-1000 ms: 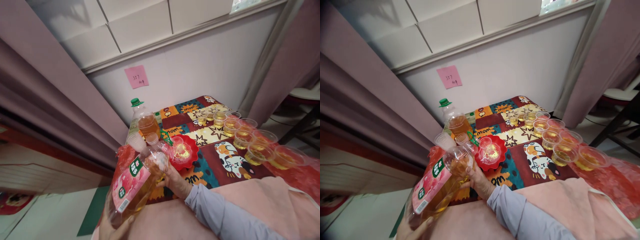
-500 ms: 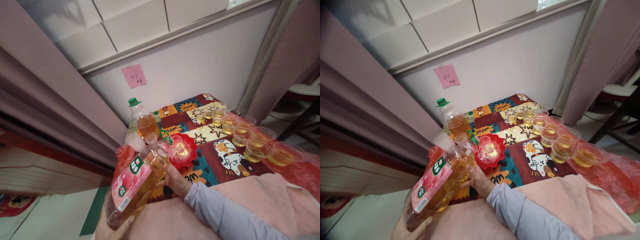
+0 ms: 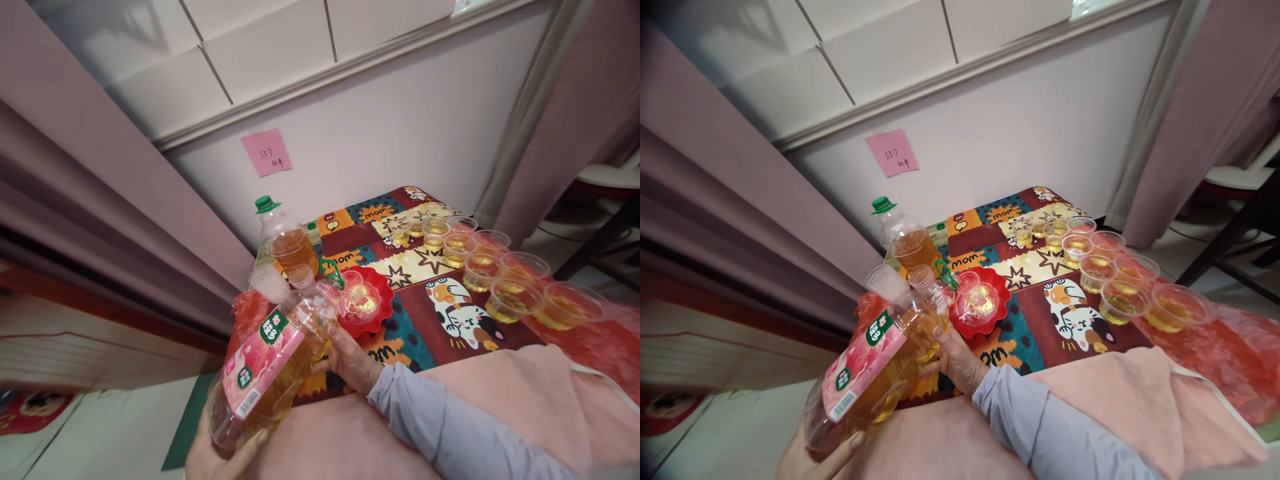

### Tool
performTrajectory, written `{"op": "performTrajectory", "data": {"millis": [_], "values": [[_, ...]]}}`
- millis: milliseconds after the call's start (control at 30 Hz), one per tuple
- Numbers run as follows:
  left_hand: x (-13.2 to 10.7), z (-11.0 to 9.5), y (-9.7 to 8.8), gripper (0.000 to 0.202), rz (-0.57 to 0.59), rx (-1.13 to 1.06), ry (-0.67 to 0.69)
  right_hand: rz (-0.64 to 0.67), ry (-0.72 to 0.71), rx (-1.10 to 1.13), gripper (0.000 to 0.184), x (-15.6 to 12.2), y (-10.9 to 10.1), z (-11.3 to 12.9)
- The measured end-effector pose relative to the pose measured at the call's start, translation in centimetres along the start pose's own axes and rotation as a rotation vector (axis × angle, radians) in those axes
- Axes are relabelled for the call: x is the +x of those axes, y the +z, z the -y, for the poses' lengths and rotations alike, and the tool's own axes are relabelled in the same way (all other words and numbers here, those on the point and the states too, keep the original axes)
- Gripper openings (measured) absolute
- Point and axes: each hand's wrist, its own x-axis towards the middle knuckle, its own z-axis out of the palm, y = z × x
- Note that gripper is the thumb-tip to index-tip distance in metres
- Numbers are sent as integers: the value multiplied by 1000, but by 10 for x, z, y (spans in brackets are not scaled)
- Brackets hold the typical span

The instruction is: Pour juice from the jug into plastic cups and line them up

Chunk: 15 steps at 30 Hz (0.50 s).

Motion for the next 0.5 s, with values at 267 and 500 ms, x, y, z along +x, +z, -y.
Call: {"op": "performTrajectory", "data": {"millis": [267, 500], "values": [[-9, -33, 11, 117, -29, -69, -86, -12, 3, 25, 86, -1, 3, 2], [-7, -25, 7, 119, -8, -59, -77, -31, 3, 34, 85, 0, 0, -1]]}}
